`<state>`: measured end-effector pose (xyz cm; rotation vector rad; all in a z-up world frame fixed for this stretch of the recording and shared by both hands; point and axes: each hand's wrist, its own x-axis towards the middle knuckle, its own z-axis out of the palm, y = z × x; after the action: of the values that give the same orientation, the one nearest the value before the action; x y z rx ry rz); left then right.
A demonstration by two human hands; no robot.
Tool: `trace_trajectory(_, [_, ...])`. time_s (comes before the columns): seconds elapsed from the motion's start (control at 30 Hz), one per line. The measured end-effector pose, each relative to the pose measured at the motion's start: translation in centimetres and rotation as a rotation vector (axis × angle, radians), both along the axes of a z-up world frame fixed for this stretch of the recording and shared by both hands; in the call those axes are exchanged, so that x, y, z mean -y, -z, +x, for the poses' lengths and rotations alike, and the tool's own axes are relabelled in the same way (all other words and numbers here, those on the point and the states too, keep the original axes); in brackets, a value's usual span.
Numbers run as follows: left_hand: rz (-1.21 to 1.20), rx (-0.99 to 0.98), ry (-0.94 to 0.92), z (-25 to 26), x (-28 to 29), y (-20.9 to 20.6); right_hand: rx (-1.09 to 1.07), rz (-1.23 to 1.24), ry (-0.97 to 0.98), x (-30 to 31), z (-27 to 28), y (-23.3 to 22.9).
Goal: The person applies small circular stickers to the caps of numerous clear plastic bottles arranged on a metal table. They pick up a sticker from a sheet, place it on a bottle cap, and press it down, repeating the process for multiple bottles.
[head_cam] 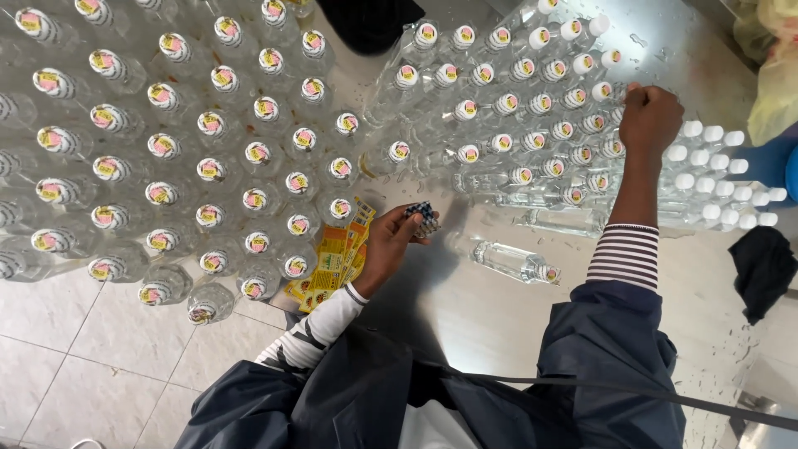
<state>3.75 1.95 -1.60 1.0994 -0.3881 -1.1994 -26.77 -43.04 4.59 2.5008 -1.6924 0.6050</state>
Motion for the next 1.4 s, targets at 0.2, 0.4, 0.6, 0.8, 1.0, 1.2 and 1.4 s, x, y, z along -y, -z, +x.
trace_trajectory(0.2, [-0.001, -0.025, 0.005, 0.3, 0.0, -1.2, -0.072, -0.050, 0.043, 0.6, -0.9, 0.5])
trace_trajectory(0.4, [-0.015, 0.000, 0.027, 0.5, -0.1, -2.0, -0.046, -0.008, -0.023, 1.0, -0.2, 0.6])
trace_trajectory(0.6, [0.054, 0.023, 0.013, 0.6, 0.0, -1.1, -0.054, 0.043, -0.075, 0.7, 0.3, 0.3])
trace_trajectory(0.8, [0.036, 0.021, 0.029, 0.6, 0.0, -0.9, -0.183, -0.015, -0.006, -0.3, 2.6, 0.7])
trace_trajectory(1.0, [0.016, -0.018, 0.011, 0.0, 0.1, -0.6, -0.126, 0.093, 0.078, -1.2, 3.9, 0.4])
trace_trajectory(1.2, [-0.008, -0.034, 0.044, -0.4, 0.3, -0.6, -0.252, 0.192, 0.106, -1.9, 4.3, -0.7])
trace_trajectory(1.4, [-0.035, -0.023, 0.048, -0.6, -0.1, -1.4, 0.042, 0.180, 0.130, -8.3, 5.9, -5.7])
